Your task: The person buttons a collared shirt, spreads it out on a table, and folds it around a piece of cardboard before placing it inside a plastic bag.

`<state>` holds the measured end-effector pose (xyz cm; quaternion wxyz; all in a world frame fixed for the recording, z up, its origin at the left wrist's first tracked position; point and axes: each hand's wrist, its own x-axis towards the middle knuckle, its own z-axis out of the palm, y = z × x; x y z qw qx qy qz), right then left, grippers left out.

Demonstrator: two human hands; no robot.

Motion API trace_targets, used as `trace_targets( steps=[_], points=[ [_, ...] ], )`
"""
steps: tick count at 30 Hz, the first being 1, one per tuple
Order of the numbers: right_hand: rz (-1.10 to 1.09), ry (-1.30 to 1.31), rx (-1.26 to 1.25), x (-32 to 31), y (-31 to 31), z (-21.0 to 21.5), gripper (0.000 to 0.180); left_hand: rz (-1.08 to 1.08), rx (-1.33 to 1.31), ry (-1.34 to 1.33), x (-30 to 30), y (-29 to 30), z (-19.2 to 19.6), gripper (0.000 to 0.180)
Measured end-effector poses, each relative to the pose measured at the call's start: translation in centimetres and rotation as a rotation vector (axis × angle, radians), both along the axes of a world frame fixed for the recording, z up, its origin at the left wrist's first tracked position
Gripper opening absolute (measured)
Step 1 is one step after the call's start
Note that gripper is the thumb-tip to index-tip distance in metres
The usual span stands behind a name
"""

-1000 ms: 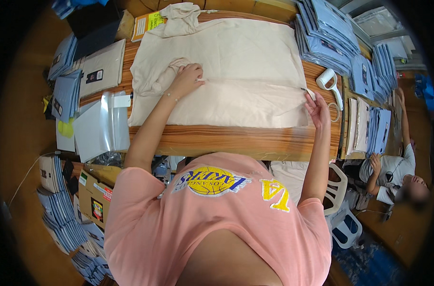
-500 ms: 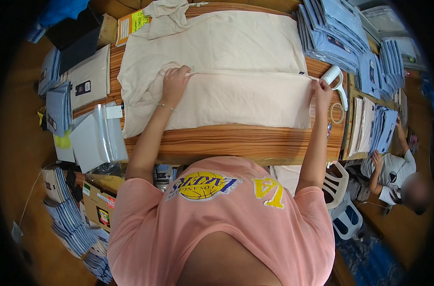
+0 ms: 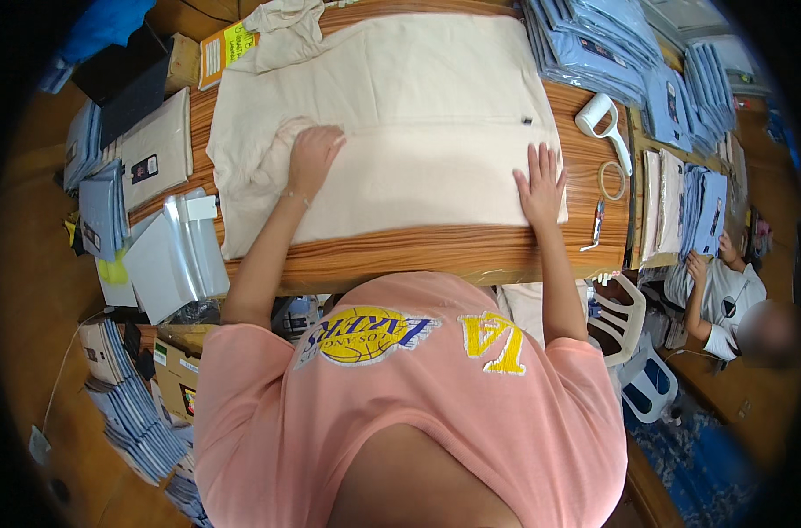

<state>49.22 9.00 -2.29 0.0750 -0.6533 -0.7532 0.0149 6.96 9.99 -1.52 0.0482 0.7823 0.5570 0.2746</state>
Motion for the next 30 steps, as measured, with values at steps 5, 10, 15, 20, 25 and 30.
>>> trace_targets(
  steps=[5,10,15,20,25,30],
  points=[
    [-0.039,0.018,-0.077,1.6,-6.8,0.0,0.067,-0.009,-0.031,0.027,1.2,-5.4,-0.2,0.022],
    [0.025,0.199,0.08,-3.5,-6.1,4.8,0.067,-0.011,-0.097,0.044,0.2,-6.9,1.5,0.025],
    [0.473,0.588,-0.104,-13.9,-3.2,8.6,0.047,0.16,0.008,-0.12,-3.2,-11.6,6.9,0.028],
    [0.774,0.518,-0.448,-32.8,-2.5,10.5,0.031,0.754,0.071,-0.218,-10.6,-17.0,2.5,0.021],
    [0.936,0.205,-0.262,-41.8,-0.4,2.4,0.036,0.658,0.049,-0.546,-12.0,-16.1,1.0,0.027],
    [0.38,1.101,-0.143,-36.6,8.9,7.2,0.047,0.503,-0.14,-0.611,-12.4,-16.9,0.8,0.038]
  ],
)
